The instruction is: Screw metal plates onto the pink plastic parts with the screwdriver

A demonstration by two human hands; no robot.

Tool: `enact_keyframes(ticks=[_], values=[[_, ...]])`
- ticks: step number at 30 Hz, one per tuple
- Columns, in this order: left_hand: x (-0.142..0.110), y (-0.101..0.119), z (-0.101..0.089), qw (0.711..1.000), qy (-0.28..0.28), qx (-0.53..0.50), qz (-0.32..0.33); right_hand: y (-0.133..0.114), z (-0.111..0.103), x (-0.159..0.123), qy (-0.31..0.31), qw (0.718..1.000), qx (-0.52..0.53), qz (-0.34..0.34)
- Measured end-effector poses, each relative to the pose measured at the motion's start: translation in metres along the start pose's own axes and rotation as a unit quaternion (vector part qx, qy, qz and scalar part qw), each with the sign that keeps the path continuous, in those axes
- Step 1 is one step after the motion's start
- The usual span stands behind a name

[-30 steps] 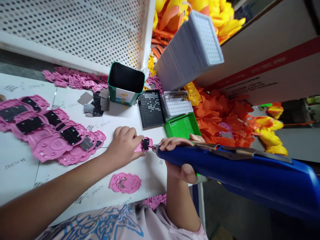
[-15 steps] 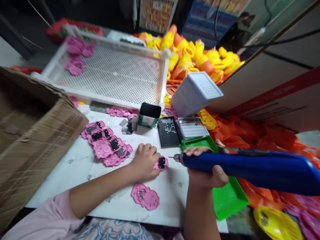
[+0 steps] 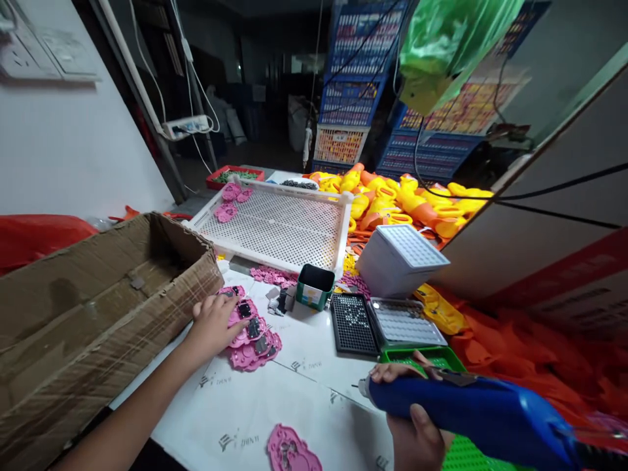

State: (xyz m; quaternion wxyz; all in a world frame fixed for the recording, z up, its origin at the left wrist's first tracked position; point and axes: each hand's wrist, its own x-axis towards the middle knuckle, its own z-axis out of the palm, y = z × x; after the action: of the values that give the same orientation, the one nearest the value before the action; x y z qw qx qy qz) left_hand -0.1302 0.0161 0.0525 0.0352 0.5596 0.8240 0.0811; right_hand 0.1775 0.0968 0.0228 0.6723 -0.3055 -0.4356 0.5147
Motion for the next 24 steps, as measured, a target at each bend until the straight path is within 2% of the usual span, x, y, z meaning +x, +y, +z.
enact_keyframes(ticks=[3, 5, 7, 11, 14, 16, 18, 20, 22, 24], values=[[0.006, 0.004, -0.003, 1.0, 0.001, -0.003, -0.007, 0.0, -0.002, 0.001, 0.005, 1.0, 0.003, 0.01], [0.024, 0.013, -0.007, 1.0, 0.0, -0.01, 0.002, 0.001, -0.006, 0.001, 0.013, 1.0, 0.011, 0.026], [0.055, 0.026, -0.012, 1.0, 0.003, -0.016, 0.002, 0.002, -0.009, 0.001, 0.026, 0.998, 0.022, 0.052], [0.14, 0.051, -0.025, 0.999, 0.03, -0.023, -0.021, 0.004, -0.015, 0.002, 0.042, 0.995, 0.033, 0.085], [0.196, 0.057, -0.032, 0.997, 0.048, -0.02, -0.063, 0.004, -0.018, 0.004, 0.038, 0.997, 0.022, 0.07], [0.222, 0.052, -0.034, 0.994, 0.045, -0.011, -0.104, 0.004, -0.018, 0.006, 0.023, 0.999, 0.019, 0.037], [0.241, 0.043, -0.033, 0.989, 0.038, 0.003, -0.141, 0.004, -0.016, 0.009, 0.003, 1.0, 0.019, 0.009], [0.253, 0.033, -0.032, 0.986, 0.034, 0.018, -0.16, 0.004, -0.014, 0.011, 0.009, 1.0, 0.01, 0.006], [0.259, 0.028, -0.031, 0.987, 0.034, 0.031, -0.156, 0.003, -0.012, 0.013, 0.018, 1.0, 0.005, 0.004], [0.255, 0.033, -0.028, 0.99, 0.041, 0.033, -0.129, 0.002, -0.011, 0.014, 0.026, 1.0, 0.011, 0.0]])
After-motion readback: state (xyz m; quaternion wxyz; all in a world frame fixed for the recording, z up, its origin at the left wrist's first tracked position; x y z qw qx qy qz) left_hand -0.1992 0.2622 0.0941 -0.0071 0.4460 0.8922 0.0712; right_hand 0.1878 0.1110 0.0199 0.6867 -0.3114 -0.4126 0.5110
